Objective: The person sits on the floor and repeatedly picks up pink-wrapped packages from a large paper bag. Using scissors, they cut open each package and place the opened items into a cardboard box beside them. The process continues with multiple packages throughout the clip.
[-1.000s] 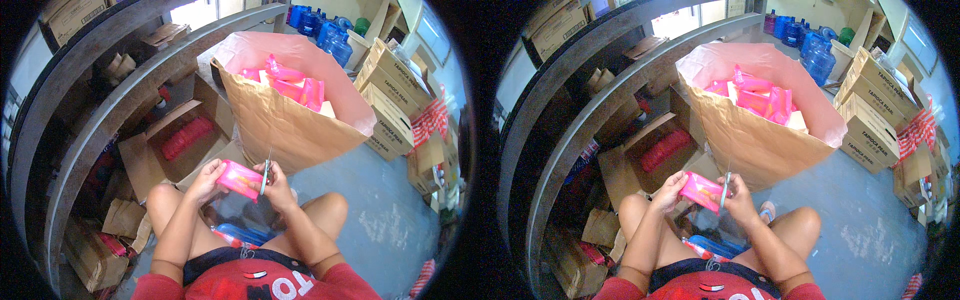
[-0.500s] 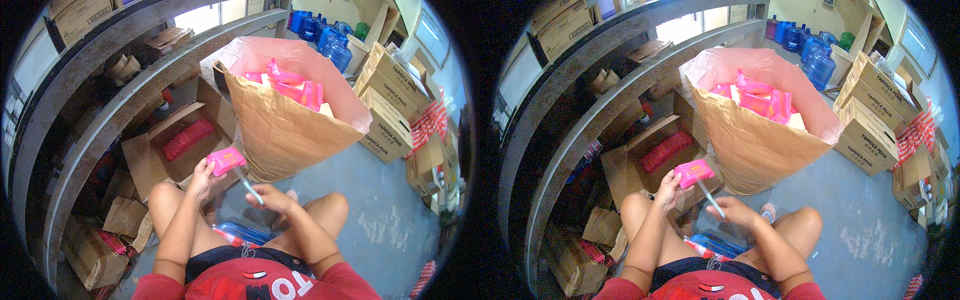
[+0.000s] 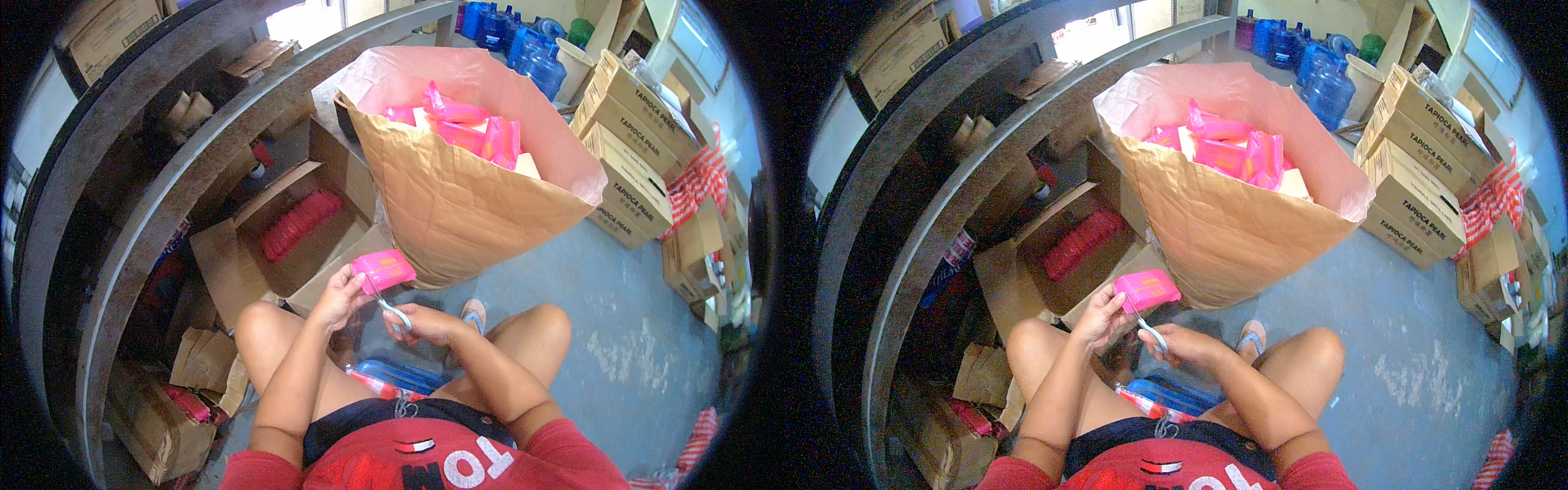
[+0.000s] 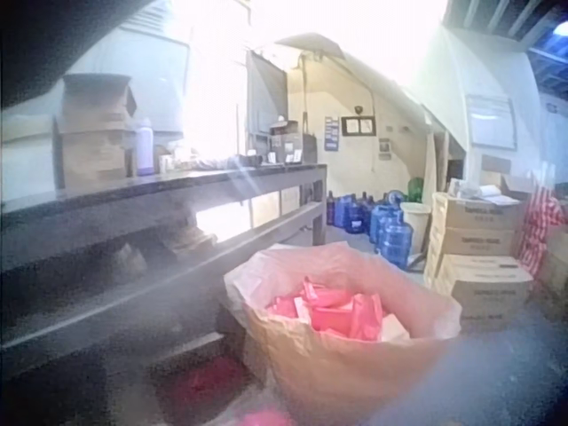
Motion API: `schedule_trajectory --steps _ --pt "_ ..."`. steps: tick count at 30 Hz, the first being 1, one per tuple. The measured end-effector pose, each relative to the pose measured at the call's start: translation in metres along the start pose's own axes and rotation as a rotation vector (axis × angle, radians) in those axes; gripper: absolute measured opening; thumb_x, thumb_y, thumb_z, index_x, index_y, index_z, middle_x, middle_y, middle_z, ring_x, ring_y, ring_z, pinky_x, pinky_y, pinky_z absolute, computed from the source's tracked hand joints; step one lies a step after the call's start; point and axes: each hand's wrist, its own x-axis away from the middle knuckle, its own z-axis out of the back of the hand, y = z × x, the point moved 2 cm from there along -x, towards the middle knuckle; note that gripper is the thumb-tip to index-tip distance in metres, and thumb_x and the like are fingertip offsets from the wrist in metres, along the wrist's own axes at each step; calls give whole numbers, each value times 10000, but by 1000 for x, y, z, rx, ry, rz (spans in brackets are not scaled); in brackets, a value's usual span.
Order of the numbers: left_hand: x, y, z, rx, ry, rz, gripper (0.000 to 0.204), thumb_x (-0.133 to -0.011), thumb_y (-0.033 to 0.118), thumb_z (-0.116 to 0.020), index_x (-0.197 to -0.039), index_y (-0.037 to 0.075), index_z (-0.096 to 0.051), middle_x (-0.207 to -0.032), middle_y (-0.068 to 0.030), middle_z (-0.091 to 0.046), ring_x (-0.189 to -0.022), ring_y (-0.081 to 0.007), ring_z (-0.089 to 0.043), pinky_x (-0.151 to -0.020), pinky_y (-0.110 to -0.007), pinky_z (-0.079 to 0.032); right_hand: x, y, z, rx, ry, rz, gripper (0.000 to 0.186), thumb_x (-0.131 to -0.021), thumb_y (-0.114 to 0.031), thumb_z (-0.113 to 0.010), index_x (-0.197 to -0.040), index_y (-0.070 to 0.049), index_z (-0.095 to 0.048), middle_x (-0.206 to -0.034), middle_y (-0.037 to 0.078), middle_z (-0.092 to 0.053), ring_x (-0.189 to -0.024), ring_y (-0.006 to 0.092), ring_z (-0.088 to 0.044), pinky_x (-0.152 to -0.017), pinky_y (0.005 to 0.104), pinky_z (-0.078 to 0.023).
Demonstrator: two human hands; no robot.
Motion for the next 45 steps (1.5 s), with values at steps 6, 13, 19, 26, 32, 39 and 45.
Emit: schedule_trajectory --steps 6,13,19,26,32,39,45 --pt "-3 -4 -3 -2 -4 10 334 -999 238 -526 -1284 71 -481 -1244 -73 -575 -1153 -214 -571 -971 -421 -490 -2 1 -4 -50 56 77 441 -925 -570 -544 -782 -152 -540 -652 -45 -465 -512 61 -374 -443 229 -273" --pt "-13 -12 3 -21 35 -4 275 -1006 220 -504 -1219 49 -533 -1251 -9 -383 -1185 -197 -512 -978 -413 -488 -6 8 -12 -128 171 65 424 -942 -521 -548 -742 -151 -493 -617 -37 -409 -512 80 -331 -460 248 -230" --pt "-12 -4 -8 -275 164 -140 226 -993 166 -508 -1158 20 -561 -1237 -12 -326 -1168 -187 -470 -932 -388 -518 -8 10 -15 -174 281 94 401 -936 -467 -591 -712 -155 -478 -566 -59 -365 -460 70 -279 -424 250 -191" --pt "-20 -2 -10 -359 186 -252 153 -946 149 -584 -1021 23 -627 -1238 -36 -351 -1170 -176 -444 -899 -360 -531 -8 5 -9 -118 281 128 438 -915 -522 -596 -680 -170 -484 -572 -60 -382 -464 71 -301 -424 254 -212" --pt "-20 -6 -15 -279 151 -281 107 -904 135 -644 -921 32 -664 -1238 -58 -396 -1181 -184 -427 -945 -354 -480 -9 -3 1 -245 180 133 422 -907 -547 -587 -708 -191 -482 -580 -68 -384 -487 63 -308 -450 245 -228" --pt "-23 3 -15 -301 191 -359 84 -889 116 -662 -915 37 -666 -1254 -65 -402 -1205 -199 -425 -950 -350 -487 -14 3 0 -104 323 152 452 -897 -563 -594 -675 -187 -474 -583 -59 -402 -482 67 -324 -437 255 -229" --pt "-23 -1 -17 -366 164 -370 83 -888 75 -647 -950 20 -659 -1266 -65 -400 -1173 -197 -478 -894 -331 -529 -15 2 5 -192 252 201 427 -901 -519 -617 -676 -173 -506 -584 -55 -434 -464 65 -333 -414 243 -234"
